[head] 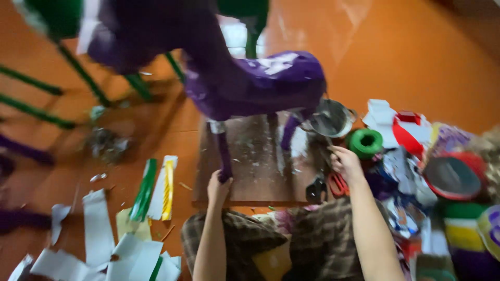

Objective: Decorating a horse-shaped craft by applying decorative stickers and a yellow paper fringe

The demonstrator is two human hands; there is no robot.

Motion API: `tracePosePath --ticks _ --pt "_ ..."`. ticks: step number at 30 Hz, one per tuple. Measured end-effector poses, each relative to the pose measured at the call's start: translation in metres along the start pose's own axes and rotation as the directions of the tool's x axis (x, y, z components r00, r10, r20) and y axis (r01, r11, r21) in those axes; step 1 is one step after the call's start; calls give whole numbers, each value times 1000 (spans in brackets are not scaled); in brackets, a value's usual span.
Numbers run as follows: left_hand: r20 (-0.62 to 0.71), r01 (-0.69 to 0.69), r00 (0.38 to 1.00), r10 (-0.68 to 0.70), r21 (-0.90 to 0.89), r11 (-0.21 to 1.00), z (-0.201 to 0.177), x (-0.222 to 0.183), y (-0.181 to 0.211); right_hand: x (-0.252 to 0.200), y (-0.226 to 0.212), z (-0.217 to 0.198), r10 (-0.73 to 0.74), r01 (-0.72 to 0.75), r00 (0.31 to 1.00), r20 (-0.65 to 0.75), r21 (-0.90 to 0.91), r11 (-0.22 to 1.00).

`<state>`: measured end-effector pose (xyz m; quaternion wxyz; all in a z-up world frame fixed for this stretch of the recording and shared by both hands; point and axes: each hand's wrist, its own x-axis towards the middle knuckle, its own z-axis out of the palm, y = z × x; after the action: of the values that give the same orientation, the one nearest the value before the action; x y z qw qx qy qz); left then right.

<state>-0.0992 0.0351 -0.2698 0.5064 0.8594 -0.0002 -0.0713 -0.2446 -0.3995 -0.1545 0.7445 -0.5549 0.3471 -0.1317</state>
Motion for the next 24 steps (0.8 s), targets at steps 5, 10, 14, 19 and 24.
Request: tracePosePath --ticks 5,10,14,19,24 --pt "-56 -76 995 78 28 997 5 12 4 -67 -57 44 -231 232 973 -23 67 970" --pt "-125 -296 941 315 150 943 22 21 -3 -145 -118 125 -502 501 865 7 48 864" --pt "-28 -153 987 159 160 975 18 17 -2 -170 -138 184 -670 694 720 182 -173 699" --pt "-6 -115 993 120 225 968 18 15 3 -191 -168 263 -800 860 505 326 -109 498" --pt "-7 -83 996 87 230 970 25 20 -6 -204 -167 284 -833 901 433 344 -166 400"
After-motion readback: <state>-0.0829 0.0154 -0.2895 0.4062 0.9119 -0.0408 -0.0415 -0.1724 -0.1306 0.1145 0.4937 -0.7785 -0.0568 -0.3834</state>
